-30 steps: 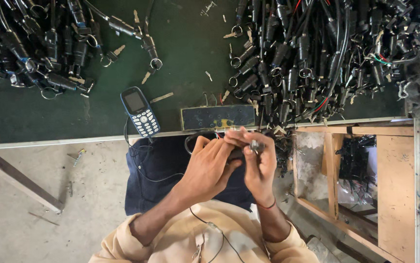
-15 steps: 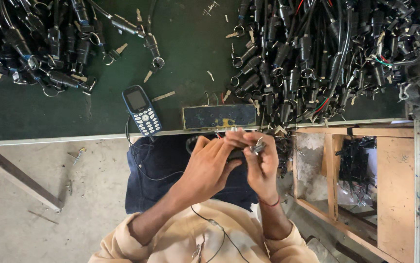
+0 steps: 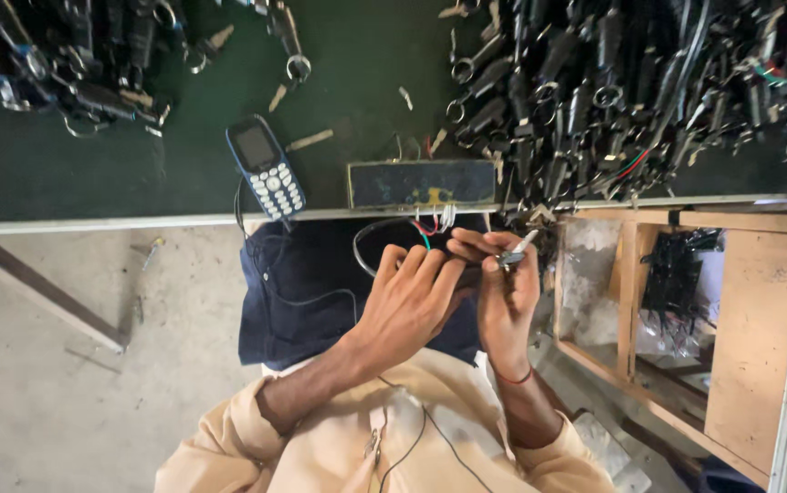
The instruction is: The person sits at a workbench covered with black cable connectors and prepares a cable: they strip and arrange the wire ends, insert them into a connector housing, and use a screwdriver to tighten the connector terminal. They briefly touch a mobile phone on the bench during the work.
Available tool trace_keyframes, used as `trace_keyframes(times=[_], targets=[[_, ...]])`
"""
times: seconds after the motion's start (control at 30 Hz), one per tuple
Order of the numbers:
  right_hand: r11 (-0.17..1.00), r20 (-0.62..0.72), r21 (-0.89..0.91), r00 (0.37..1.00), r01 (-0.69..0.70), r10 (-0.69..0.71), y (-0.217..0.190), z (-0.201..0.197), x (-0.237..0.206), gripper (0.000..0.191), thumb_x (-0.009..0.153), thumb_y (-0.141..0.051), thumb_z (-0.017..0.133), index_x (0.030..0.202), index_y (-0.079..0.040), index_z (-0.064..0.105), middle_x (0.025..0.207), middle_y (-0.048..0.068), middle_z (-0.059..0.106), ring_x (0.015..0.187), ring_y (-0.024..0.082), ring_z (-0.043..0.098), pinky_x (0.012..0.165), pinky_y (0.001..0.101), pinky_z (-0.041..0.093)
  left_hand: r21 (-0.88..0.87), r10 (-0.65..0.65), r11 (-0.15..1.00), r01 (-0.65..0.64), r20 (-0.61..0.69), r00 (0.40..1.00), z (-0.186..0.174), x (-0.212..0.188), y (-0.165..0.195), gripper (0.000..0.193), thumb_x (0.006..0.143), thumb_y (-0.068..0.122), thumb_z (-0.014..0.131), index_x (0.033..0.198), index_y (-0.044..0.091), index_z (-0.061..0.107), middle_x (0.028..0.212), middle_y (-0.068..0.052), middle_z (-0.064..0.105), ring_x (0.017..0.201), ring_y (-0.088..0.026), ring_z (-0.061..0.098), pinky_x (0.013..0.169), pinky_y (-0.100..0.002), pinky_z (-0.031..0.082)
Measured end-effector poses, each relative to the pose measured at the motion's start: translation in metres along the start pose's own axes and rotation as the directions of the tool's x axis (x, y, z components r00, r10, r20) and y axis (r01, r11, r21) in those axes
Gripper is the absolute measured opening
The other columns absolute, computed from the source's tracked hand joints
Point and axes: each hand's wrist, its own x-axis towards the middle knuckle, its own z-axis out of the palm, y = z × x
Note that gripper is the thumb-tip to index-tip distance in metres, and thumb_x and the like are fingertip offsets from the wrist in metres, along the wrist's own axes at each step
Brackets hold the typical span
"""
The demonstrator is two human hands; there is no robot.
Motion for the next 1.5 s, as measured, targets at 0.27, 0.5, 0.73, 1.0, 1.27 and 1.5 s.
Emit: trace_keyframes(times=[0.27, 0.5, 0.73, 1.0, 1.27, 1.5], targets=[[0.995, -0.047, -0.062, 0.996, 0.076, -0.079, 0.010, -0.013, -0.012, 0.028, 0.115, -0.023, 0.050, 0.133, -0.002, 0.046, 0.134, 0.025, 0.065, 0.119, 0.029, 0.069, 0.106, 0.0365, 0.053, 0.098, 0.029, 0.995, -0.038, 0.086, 0.996, 0.001, -0.007, 0.009, 0.050, 0.085, 0.014, 0.068, 0.132, 0.001, 0.058, 0.093, -0.006, 0.054, 0.090, -0.022, 0.055, 0.084, -0.042, 0.039], [0.997, -0.125, 0.048, 0.990, 0.064, -0.058, 0.016, -0.022, -0.012, 0.032, 0.114, -0.026, 0.053, 0.135, -0.003, 0.046, 0.131, 0.023, 0.066, 0.116, 0.026, 0.069, 0.109, 0.0394, 0.054, -0.054, 0.019, 0.998, -0.024, -0.078, 0.997, -0.020, -0.011, 0.009, 0.051, 0.084, 0.028, 0.074, 0.127, 0.005, 0.061, 0.105, -0.006, 0.061, 0.099, -0.027, 0.057, 0.093, -0.047, 0.039], [0.945, -0.232, 0.306, 0.972, 0.115, -0.043, 0.031, -0.033, -0.004, 0.036, 0.109, -0.022, 0.063, 0.137, -0.004, 0.049, 0.129, 0.020, 0.066, 0.122, 0.026, 0.067, 0.117, 0.0407, 0.050, -0.790, -0.767, 0.280, 0.545, 0.158, 0.622, 0.002, -0.040, -0.063, 0.051, 0.111, 0.044, 0.050, 0.104, 0.000, 0.074, 0.090, -0.013, 0.073, 0.080, -0.025, 0.067, 0.074, -0.037, 0.055], [0.906, -0.243, 0.403, 0.970, 0.129, -0.030, 0.036, -0.043, 0.001, 0.033, 0.109, -0.018, 0.067, 0.135, -0.004, 0.052, 0.129, 0.016, 0.066, 0.124, 0.025, 0.066, 0.122, 0.0391, 0.048, -0.657, -0.304, -0.429, 0.621, 0.752, 0.585, 0.069, -0.031, -0.071, 0.063, 0.101, 0.052, 0.050, 0.111, -0.006, 0.070, 0.099, -0.019, 0.077, 0.085, -0.028, 0.076, 0.082, -0.041, 0.063], [0.929, -0.226, 0.360, 0.974, 0.088, -0.005, 0.033, -0.040, 0.001, 0.032, 0.110, -0.021, 0.063, 0.135, -0.005, 0.051, 0.127, 0.018, 0.068, 0.119, 0.025, 0.066, 0.116, 0.0382, 0.050, -0.681, -0.437, -0.578, 0.450, 0.724, 0.534, 0.072, -0.023, -0.066, 0.056, 0.100, 0.048, 0.051, 0.108, -0.004, 0.069, 0.089, -0.020, 0.076, 0.075, -0.030, 0.076, 0.073, -0.042, 0.063], [0.942, -0.226, 0.324, 0.974, 0.085, -0.010, 0.030, -0.040, 0.001, 0.031, 0.109, -0.020, 0.061, 0.134, -0.005, 0.052, 0.125, 0.016, 0.068, 0.120, 0.026, 0.067, 0.113, 0.0401, 0.052, -0.815, -0.613, -0.531, 0.232, 0.559, 0.558, 0.080, -0.022, -0.057, 0.036, 0.105, 0.038, 0.060, 0.095, 0.003, 0.061, 0.087, -0.017, 0.070, 0.075, -0.028, 0.071, 0.074, -0.052, 0.064]])
